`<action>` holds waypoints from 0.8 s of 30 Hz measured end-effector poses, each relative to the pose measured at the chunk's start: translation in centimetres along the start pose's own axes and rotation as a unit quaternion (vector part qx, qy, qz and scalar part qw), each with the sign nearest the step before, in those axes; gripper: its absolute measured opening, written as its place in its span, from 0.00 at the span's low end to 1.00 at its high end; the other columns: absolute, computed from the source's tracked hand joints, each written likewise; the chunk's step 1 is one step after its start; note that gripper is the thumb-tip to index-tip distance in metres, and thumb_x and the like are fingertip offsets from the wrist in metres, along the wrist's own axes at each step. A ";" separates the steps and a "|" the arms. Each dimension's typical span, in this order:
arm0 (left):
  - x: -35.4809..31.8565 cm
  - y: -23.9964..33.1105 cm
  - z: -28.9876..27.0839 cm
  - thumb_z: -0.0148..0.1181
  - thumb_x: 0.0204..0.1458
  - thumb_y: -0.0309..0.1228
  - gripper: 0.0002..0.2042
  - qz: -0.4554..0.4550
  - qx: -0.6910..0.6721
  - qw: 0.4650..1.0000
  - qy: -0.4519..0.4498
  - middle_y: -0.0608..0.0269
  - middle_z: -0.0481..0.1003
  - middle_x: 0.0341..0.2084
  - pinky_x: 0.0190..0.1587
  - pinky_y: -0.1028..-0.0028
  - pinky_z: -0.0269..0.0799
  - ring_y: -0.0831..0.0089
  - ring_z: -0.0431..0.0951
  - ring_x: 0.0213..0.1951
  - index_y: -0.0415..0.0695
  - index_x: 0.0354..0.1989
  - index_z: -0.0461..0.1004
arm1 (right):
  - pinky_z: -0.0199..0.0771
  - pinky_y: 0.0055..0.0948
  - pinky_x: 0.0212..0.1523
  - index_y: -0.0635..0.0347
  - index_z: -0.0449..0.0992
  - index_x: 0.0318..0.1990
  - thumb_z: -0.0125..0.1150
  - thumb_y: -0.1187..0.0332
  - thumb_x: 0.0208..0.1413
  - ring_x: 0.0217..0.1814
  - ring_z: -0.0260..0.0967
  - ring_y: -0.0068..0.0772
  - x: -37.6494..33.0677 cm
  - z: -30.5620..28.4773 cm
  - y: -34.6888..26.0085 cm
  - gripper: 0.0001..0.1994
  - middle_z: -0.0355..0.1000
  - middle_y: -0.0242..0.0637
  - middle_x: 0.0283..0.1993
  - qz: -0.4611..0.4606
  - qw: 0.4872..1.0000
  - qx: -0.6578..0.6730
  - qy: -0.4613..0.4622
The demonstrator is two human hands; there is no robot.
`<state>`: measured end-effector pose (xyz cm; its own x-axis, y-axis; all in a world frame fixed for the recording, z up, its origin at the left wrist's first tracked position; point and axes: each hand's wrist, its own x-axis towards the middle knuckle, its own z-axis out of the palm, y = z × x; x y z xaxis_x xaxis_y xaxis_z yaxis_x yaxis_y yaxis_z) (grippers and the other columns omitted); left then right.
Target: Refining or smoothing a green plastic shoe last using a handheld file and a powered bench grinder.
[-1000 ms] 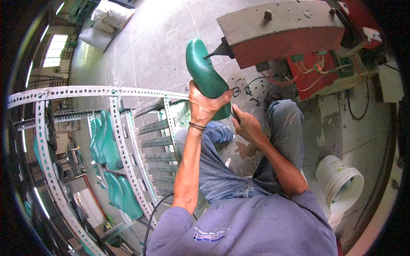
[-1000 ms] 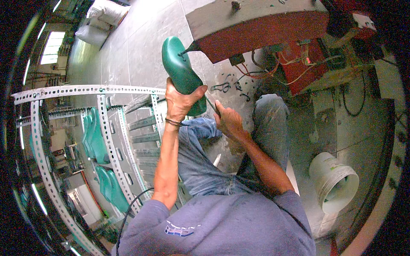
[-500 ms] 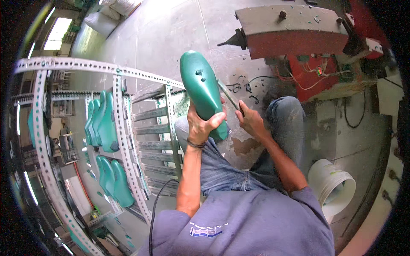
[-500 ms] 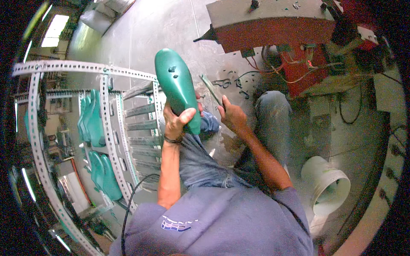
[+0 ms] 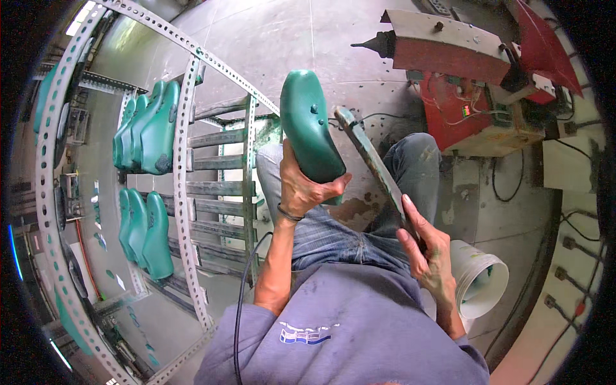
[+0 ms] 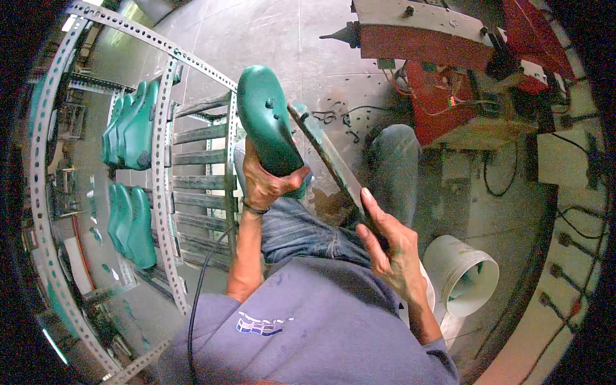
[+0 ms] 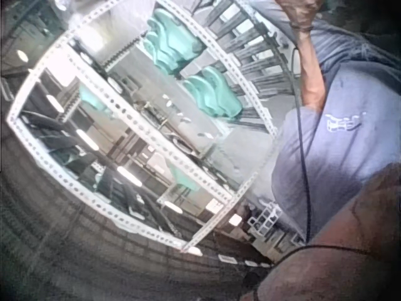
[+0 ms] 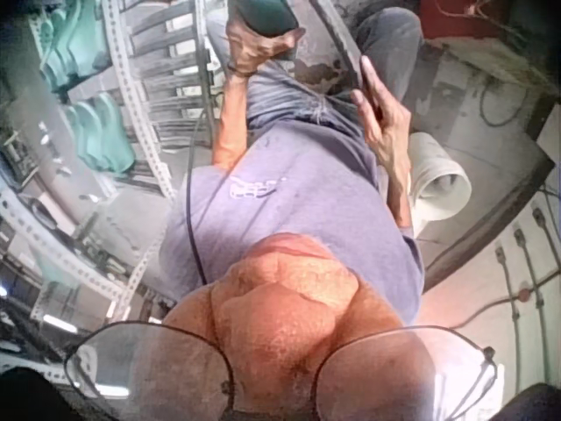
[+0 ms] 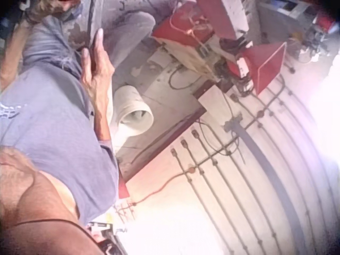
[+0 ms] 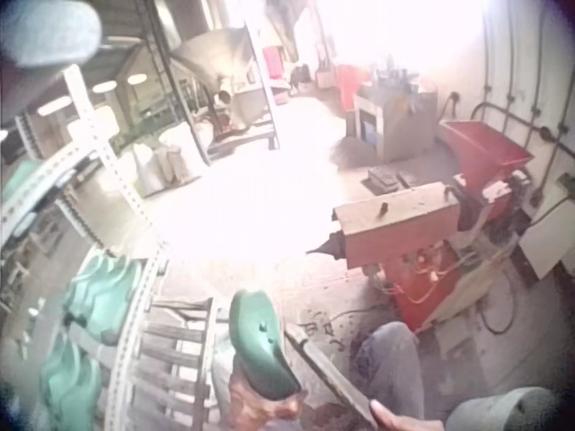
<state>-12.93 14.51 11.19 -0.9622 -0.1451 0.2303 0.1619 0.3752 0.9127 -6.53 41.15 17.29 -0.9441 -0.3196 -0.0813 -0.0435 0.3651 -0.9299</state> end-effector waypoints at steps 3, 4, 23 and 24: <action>-0.3 0.1 -0.4 0.82 0.32 0.45 0.42 0.083 0.098 0.992 0.004 0.60 0.72 0.30 0.30 0.68 0.75 0.68 0.76 0.28 0.35 0.50 0.61 | 0.73 0.31 0.55 0.57 0.66 0.69 0.61 0.76 0.60 0.54 0.78 0.42 -0.8 0.2 -0.3 0.28 0.76 0.53 0.55 -0.020 1.000 -0.016 0.013; -0.5 0.2 -0.5 0.82 0.31 0.46 0.42 0.091 0.122 0.988 0.005 0.59 0.73 0.30 0.30 0.67 0.75 0.67 0.77 0.28 0.36 0.49 0.61 | 0.73 0.31 0.55 0.57 0.66 0.69 0.61 0.76 0.60 0.54 0.78 0.42 -0.9 0.3 -0.4 0.28 0.76 0.53 0.55 -0.020 1.000 -0.017 0.013; -1.3 0.6 0.8 0.82 0.31 0.42 0.40 0.030 0.067 0.997 0.010 0.56 0.76 0.26 0.29 0.65 0.79 0.64 0.82 0.26 0.37 0.48 0.61 | 0.71 0.37 0.34 0.46 0.64 0.71 0.67 0.75 0.55 0.27 0.67 0.42 -1.4 0.0 -0.2 0.35 0.68 0.43 0.28 -0.044 0.992 -0.122 0.008; -1.2 0.8 1.0 0.82 0.31 0.42 0.40 0.029 0.068 0.997 0.009 0.56 0.76 0.26 0.29 0.65 0.79 0.64 0.82 0.26 0.37 0.48 0.61 | 0.71 0.37 0.33 0.45 0.64 0.71 0.67 0.75 0.55 0.27 0.67 0.42 -1.5 0.0 -0.4 0.35 0.67 0.42 0.27 -0.029 0.991 -0.133 0.002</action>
<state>-11.84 15.90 11.26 -0.9476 -0.1357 0.2893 0.1855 0.5036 0.8438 -5.09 41.50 17.76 -0.9390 -0.3428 -0.0291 -0.1809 0.5638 -0.8058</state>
